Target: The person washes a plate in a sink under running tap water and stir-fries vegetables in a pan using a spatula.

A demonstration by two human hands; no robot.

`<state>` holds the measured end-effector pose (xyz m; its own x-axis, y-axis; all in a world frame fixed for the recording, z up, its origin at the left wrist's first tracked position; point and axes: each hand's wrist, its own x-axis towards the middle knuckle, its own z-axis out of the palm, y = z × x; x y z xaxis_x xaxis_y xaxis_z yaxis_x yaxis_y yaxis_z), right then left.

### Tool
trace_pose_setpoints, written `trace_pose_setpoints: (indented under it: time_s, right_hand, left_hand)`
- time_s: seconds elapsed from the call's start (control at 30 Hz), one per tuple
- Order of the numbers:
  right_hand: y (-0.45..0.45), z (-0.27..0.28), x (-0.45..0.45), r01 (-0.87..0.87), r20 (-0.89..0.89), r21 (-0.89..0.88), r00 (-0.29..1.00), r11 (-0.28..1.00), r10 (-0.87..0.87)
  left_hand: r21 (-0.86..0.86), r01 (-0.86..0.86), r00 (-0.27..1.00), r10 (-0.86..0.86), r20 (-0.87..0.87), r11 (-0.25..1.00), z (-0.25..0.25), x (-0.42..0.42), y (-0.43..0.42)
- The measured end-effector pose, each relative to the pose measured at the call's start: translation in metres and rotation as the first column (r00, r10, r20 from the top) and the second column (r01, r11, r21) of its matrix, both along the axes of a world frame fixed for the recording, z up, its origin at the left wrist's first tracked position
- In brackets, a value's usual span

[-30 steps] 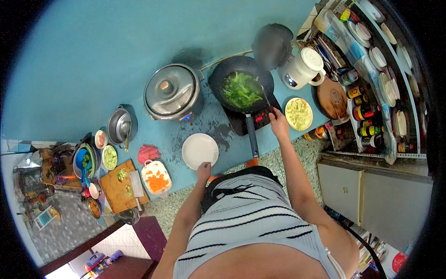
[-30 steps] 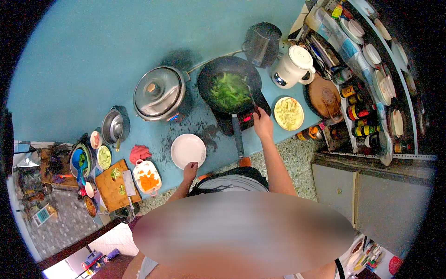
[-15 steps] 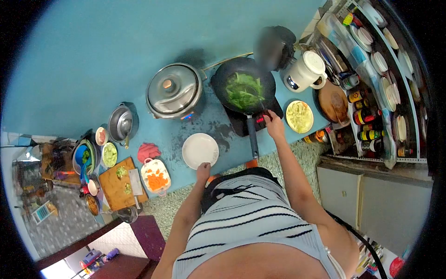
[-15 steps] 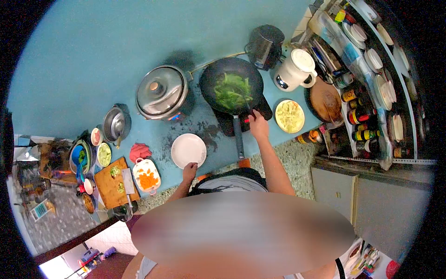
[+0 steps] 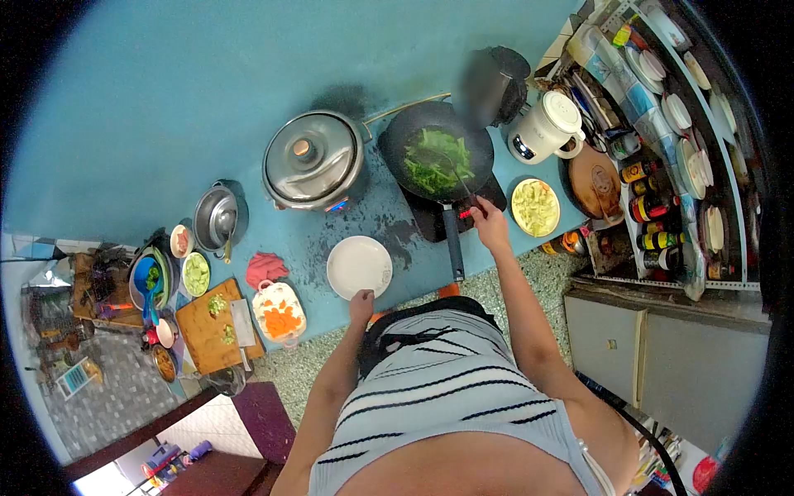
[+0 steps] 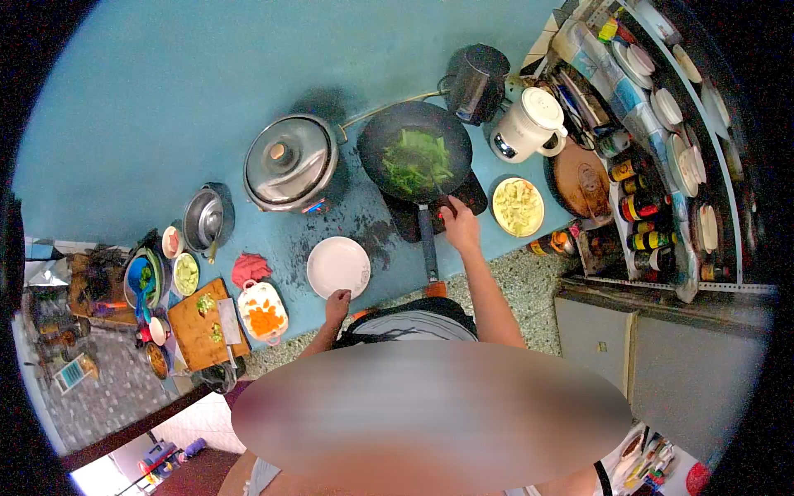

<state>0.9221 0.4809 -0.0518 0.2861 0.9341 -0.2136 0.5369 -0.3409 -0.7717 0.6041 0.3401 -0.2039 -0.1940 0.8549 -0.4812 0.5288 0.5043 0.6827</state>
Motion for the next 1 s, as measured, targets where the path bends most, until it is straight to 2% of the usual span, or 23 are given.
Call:
trace_pose_setpoints:
  time_s: [0.07,0.13,0.23,0.37,0.47,0.53,0.7,0.8,0.83,0.9,0.93,1.0]
  right_hand:
    - [-0.002,-0.002,0.007,-0.010,0.066,0.055,0.998,0.998,0.007]
    - [-0.007,0.020,0.010,-0.059,-0.087,-0.145,0.995,0.988,0.047]
    - [-0.012,0.006,0.008,-0.087,0.027,-0.075,0.996,0.993,0.089]
    - [-0.008,-0.006,0.000,-0.018,0.070,-0.058,0.997,0.998,0.022]
    - [-0.015,0.015,0.001,-0.062,0.051,-0.042,0.997,0.997,0.064]
    - [-0.017,0.013,0.007,-0.077,0.046,-0.069,0.996,0.995,0.080]
    - [-0.015,0.014,0.003,-0.029,0.034,-0.142,0.999,0.989,0.034]
    - [-0.017,-0.002,0.005,-0.032,0.319,0.242,0.946,0.970,-0.048]
    - [-0.018,-0.001,0.007,-0.034,0.321,0.242,0.946,0.970,-0.047]
    - [-0.018,0.000,0.008,0.064,0.260,0.086,0.962,0.994,-0.084]
    - [-0.020,0.000,0.007,0.062,0.261,0.086,0.962,0.994,-0.082]
    - [-0.023,0.000,0.006,0.007,0.406,0.069,0.913,0.998,-0.034]
  left_hand:
    - [-0.002,0.019,1.000,-0.019,-0.003,1.000,-0.001,-0.001,0.003]
    - [-0.004,0.033,0.999,-0.033,-0.031,0.999,-0.004,-0.001,0.004]
    - [0.038,0.073,0.997,-0.071,-0.036,0.997,-0.002,0.001,0.005]
    - [0.019,0.063,0.997,-0.062,-0.048,0.998,0.013,0.005,0.010]
    - [0.001,0.049,0.998,-0.048,-0.033,0.999,0.003,0.001,0.011]
    - [0.107,0.057,0.998,-0.055,-0.023,0.993,-0.004,-0.004,0.009]
    - [0.060,0.065,0.997,-0.063,-0.039,0.996,-0.006,-0.009,0.009]
    - [0.033,0.060,0.998,-0.059,-0.031,0.998,-0.005,-0.014,0.009]
    - [0.020,0.062,0.997,-0.061,-0.047,0.998,-0.004,-0.014,0.010]
    - [0.043,0.039,0.999,-0.037,-0.027,0.998,-0.003,-0.016,0.008]
    - [0.067,0.021,1.000,-0.020,-0.010,0.998,-0.004,-0.017,0.007]
    - [0.056,0.031,0.999,-0.030,-0.024,0.998,-0.002,-0.020,0.006]
